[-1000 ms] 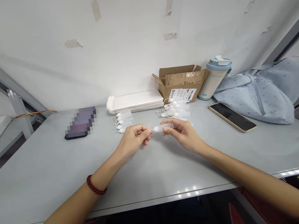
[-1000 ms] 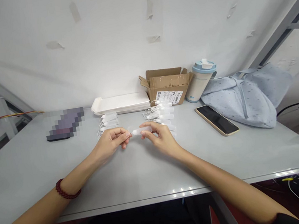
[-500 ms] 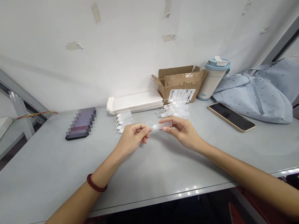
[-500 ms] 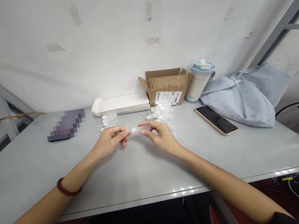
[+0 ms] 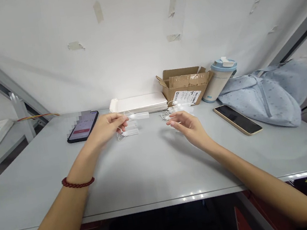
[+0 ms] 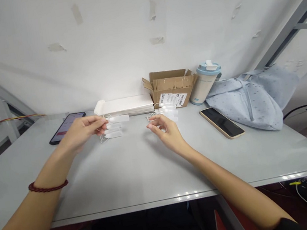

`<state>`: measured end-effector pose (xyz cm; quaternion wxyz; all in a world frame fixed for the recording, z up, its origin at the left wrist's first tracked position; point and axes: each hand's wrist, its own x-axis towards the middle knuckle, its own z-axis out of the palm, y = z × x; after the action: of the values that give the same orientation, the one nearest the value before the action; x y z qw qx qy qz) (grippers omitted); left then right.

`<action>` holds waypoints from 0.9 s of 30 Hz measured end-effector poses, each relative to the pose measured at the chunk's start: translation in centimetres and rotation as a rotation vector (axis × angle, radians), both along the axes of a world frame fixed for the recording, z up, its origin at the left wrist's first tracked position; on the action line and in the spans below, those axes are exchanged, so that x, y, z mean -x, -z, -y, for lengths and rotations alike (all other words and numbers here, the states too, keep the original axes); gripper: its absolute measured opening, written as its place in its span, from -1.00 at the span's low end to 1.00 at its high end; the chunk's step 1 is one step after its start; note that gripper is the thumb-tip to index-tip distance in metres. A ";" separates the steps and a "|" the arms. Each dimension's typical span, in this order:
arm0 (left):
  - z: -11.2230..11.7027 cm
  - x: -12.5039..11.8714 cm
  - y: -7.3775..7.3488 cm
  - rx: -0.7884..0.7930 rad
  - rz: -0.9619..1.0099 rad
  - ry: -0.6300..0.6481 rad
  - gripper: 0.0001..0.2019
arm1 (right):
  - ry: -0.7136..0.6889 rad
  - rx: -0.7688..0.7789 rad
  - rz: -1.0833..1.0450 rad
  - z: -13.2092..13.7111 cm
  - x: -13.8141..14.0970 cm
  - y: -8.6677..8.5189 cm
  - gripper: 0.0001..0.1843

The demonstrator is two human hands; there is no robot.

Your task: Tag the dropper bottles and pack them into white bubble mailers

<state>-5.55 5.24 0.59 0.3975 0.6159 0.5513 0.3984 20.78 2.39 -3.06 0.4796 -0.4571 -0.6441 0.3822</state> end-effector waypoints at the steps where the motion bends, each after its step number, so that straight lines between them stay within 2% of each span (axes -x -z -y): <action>1: -0.3 0.7 0.0 0.004 -0.009 -0.028 -0.75 | 0.016 0.007 -0.003 0.0 -0.1 -0.1 -0.73; 5: -1.3 2.3 0.5 0.082 -0.035 -0.073 -0.76 | 0.042 0.019 -0.006 0.0 -0.1 -0.4 -0.77; 10: -1.9 2.8 1.2 0.149 -0.142 -0.140 -0.80 | 0.047 0.016 0.014 0.0 -0.1 -0.5 -0.77; 16: -2.1 3.0 1.5 0.159 -0.207 -0.177 -0.83 | 0.052 0.007 0.039 0.0 -0.2 -0.6 -0.77; 23: -2.2 2.8 1.4 0.129 -0.324 -0.126 -0.82 | 0.068 0.014 0.075 0.0 -0.3 -0.8 -0.77; 27: -2.5 2.9 1.5 0.130 -0.381 -0.172 -0.83 | 0.078 -0.023 0.106 -0.1 -0.3 -0.9 -0.79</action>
<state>-8.49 7.69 -0.93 0.2895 0.6039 0.6915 0.2708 21.11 2.48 -2.11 0.4647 -0.4959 -0.6548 0.3309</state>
